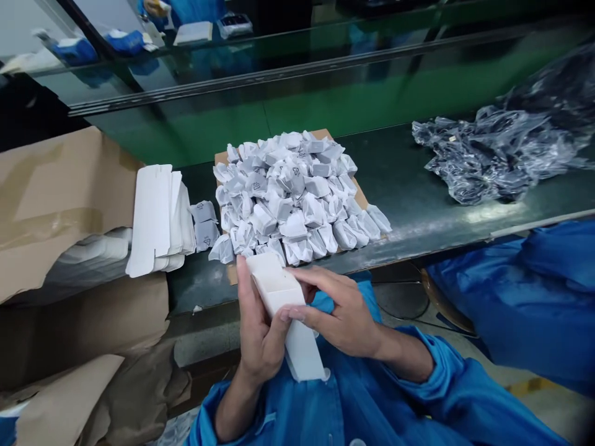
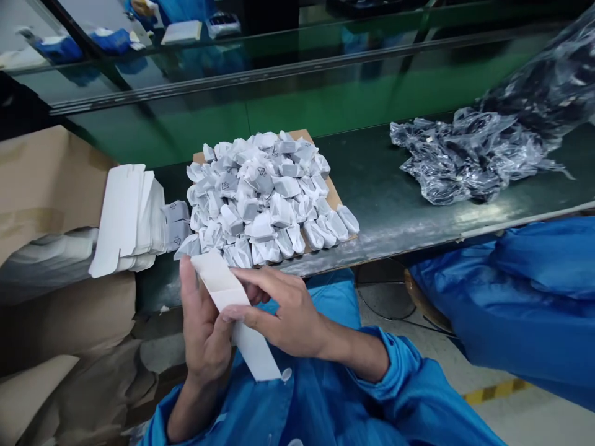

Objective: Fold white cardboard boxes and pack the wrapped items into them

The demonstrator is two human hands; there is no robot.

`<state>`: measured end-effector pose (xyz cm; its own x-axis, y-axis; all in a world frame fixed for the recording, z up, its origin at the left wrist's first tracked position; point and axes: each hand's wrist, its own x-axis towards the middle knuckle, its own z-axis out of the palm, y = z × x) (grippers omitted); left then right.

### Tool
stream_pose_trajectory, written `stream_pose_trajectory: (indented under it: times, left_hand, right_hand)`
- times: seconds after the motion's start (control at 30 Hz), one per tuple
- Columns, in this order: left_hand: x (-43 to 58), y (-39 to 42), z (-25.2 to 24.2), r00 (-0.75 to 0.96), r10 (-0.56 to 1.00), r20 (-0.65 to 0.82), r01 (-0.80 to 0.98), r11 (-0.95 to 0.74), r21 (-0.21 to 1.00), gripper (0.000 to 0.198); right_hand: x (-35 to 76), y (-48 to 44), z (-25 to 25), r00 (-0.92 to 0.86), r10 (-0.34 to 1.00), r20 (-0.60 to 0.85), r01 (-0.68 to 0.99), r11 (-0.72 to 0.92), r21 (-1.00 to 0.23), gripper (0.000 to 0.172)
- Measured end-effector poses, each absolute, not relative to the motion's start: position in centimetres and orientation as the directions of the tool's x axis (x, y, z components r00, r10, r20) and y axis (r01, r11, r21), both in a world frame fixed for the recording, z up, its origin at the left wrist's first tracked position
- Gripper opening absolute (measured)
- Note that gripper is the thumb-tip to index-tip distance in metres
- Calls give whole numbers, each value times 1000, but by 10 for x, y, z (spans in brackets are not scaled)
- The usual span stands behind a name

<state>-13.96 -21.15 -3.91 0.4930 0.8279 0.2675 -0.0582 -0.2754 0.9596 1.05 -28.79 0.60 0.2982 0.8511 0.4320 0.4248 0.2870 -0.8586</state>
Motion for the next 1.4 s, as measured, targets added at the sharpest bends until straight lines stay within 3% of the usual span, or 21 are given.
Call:
stream_pose_trajectory:
  times: [0.07, 0.2, 0.3, 0.4, 0.6, 0.77, 0.97, 1.17, 1.4]
  left_hand:
    - [-138, -221, -42, 514, 818, 258, -86, -250, 964, 93]
    - [-135, -238, -50, 510, 837, 198, 38, -252, 967, 107]
    - [-136, -241, -53, 546, 816, 189, 117, -298, 948, 106]
    - [-137, -243, -58, 550, 809, 209, 174, -356, 918, 109]
    - [-139, -257, -77, 498, 804, 327, 311, -517, 798, 122]
    - [-134, -258, -69, 488, 818, 304, 357, -505, 786, 120]
    - [-133, -246, -47, 567, 740, 361, 120, -509, 852, 98]
    - [-129, -226, -43, 525, 660, 538, 63, -660, 749, 74]
    - [-121, -205, -36, 568, 562, 601, 21, -740, 672, 57]
  right_hand:
    - [10, -284, 2, 307, 822, 479, 406, 342, -847, 33]
    - [4, -285, -18, 416, 768, 488, 394, 331, -857, 30]
    - [3, -288, -28, 453, 683, 573, 483, 353, -802, 29]
    - [6, -289, -33, 405, 659, 634, 556, 373, -743, 30]
    - [8, -293, -39, 372, 719, 587, 461, 405, -789, 38]
    - [6, -294, -37, 313, 695, 647, 503, 457, -734, 45]
    - [11, -293, -26, 264, 721, 640, 480, 478, -736, 39]
    - [17, -292, -17, 179, 778, 602, 535, 437, -723, 33]
    - [23, -298, -15, 43, 703, 710, 849, 349, -398, 37]
